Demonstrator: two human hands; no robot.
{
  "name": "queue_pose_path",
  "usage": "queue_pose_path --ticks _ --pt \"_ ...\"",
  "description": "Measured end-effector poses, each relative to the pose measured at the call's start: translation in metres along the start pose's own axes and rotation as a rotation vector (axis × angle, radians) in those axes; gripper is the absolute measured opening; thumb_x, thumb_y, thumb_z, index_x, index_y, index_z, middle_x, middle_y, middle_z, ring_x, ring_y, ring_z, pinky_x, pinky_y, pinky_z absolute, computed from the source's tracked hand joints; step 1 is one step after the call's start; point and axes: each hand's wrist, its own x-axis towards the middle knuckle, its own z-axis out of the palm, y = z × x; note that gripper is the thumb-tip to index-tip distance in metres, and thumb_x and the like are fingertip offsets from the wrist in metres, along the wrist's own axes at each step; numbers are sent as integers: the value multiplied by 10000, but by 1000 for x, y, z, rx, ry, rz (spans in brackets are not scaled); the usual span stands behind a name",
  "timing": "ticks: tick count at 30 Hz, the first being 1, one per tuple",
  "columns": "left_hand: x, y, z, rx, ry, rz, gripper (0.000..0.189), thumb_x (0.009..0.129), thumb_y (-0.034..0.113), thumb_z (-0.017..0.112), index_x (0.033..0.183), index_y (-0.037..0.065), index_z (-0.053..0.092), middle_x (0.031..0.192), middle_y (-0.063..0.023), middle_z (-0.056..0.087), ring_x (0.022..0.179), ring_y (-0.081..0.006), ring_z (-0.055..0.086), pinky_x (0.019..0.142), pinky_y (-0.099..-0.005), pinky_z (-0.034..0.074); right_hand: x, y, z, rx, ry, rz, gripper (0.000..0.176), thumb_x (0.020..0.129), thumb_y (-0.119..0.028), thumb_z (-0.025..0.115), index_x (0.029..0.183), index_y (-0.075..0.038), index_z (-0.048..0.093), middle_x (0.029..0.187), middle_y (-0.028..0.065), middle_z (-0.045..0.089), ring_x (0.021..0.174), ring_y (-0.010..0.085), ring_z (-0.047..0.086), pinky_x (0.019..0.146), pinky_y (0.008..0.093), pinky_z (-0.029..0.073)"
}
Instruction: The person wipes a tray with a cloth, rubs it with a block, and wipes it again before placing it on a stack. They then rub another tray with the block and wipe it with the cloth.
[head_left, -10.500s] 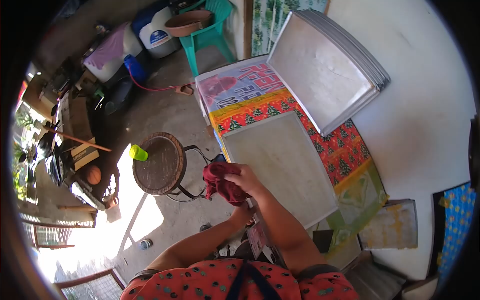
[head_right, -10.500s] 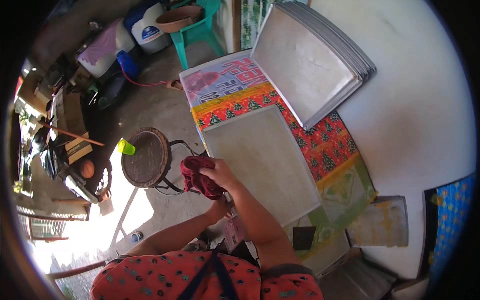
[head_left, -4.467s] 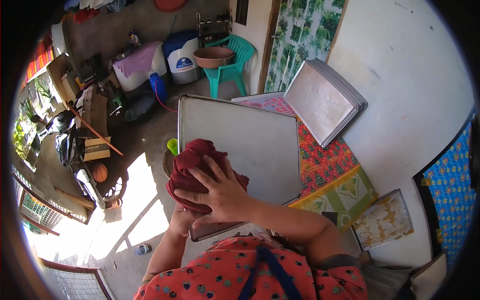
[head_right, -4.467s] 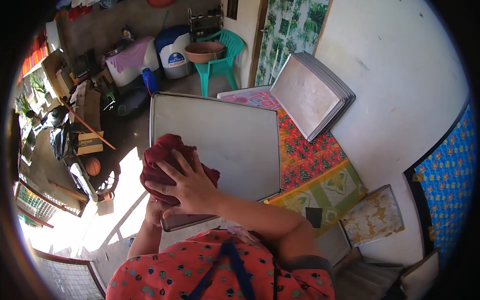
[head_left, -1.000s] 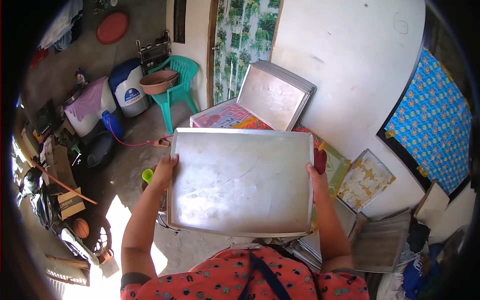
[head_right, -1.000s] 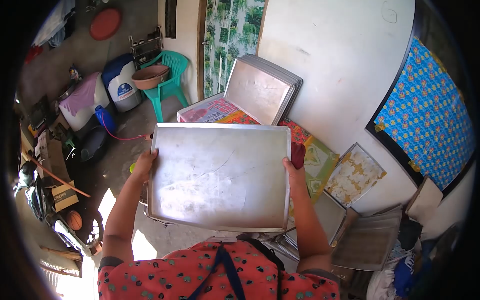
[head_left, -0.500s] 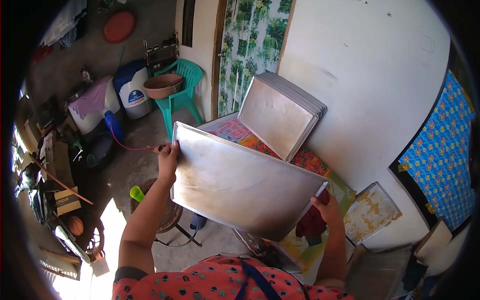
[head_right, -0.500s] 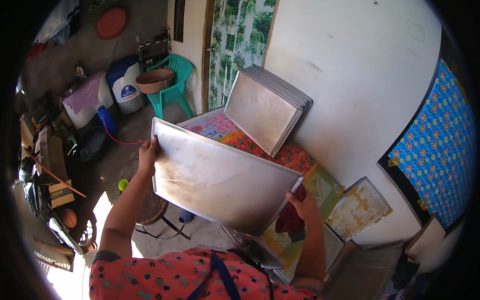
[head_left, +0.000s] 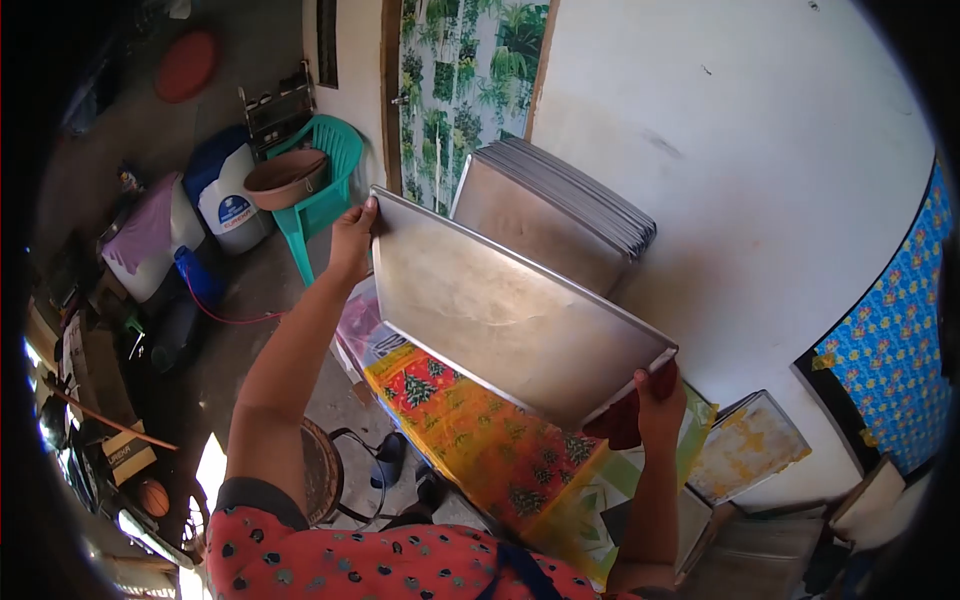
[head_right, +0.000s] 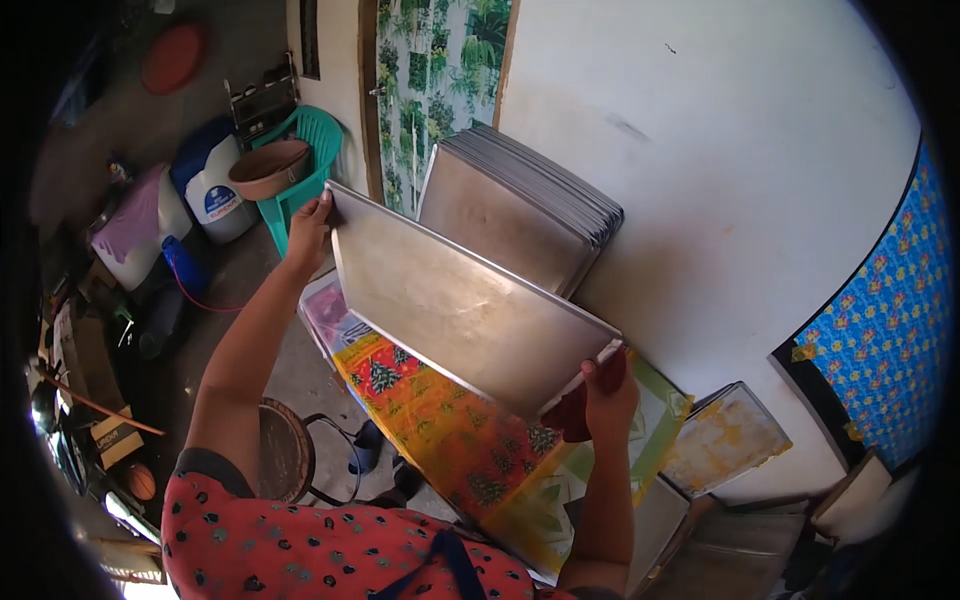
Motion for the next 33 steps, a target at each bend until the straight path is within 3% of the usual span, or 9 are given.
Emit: queue_pose_path --ticks 3,8,11,14,15,19,27,30,33 --pt "71 -39 10 194 -25 -141 340 939 418 524 958 87 598 813 16 613 746 -106 574 668 -368 515 44 10 39 -54 100 21 467 792 -157 722 1196 -3 545 1025 110 650 956 207 603 850 332 456" --pt "143 -96 44 242 46 -228 327 955 430 478 972 110 546 805 6 521 706 -133 510 537 -332 473 89 32 105 38 208 99 350 803 -99 703 1108 9 569 963 70 632 892 160 578 839 298 443" --pt "184 -121 62 239 52 -184 347 954 417 486 992 80 561 804 -7 522 762 -136 510 519 -341 468 106 44 130 39 246 143 465 807 -118 700 1222 -4 525 1006 78 622 930 177 581 854 305 439" --pt "205 -136 77 288 -17 -260 376 956 404 487 1031 44 564 848 -21 531 785 -133 501 622 -325 490 121 64 151 89 364 131 509 826 -131 685 1270 3 476 1114 106 594 1025 202 560 912 323 416" --pt "221 -166 70 337 -53 -247 472 964 404 470 1239 22 500 1057 -88 573 942 -181 543 853 -302 455 125 73 158 109 417 111 526 834 -137 679 1288 7 456 1157 117 582 1064 213 550 936 331 406" --pt "214 -198 65 343 -300 -72 666 973 419 432 1472 56 183 1414 -194 383 1303 -259 374 1055 -317 282 102 109 183 204 597 186 553 851 -142 666 1311 6 396 1257 121 512 1142 231 493 1003 347 368" --pt "167 -314 10 569 -162 -168 599 965 352 446 1404 -18 275 1314 -231 470 1227 -334 451 1013 -363 341 34 177 230 277 508 585 592 881 -138 620 1372 -6 318 1299 125 480 1167 247 479 1012 367 360" --pt "164 -329 11 608 -117 -180 594 957 340 460 1391 -23 277 1272 -266 491 1184 -386 477 974 -403 375 50 204 238 234 555 448 586 884 -132 609 1373 -6 312 1301 125 477 1171 246 476 1009 366 360" --pt "169 -336 13 671 -102 -191 621 955 346 469 1412 -14 252 1302 -274 471 1219 -386 454 988 -392 371 69 170 241 289 601 589 605 889 -84 591 1403 -5 282 1370 161 417 1229 260 440 1050 375 335"
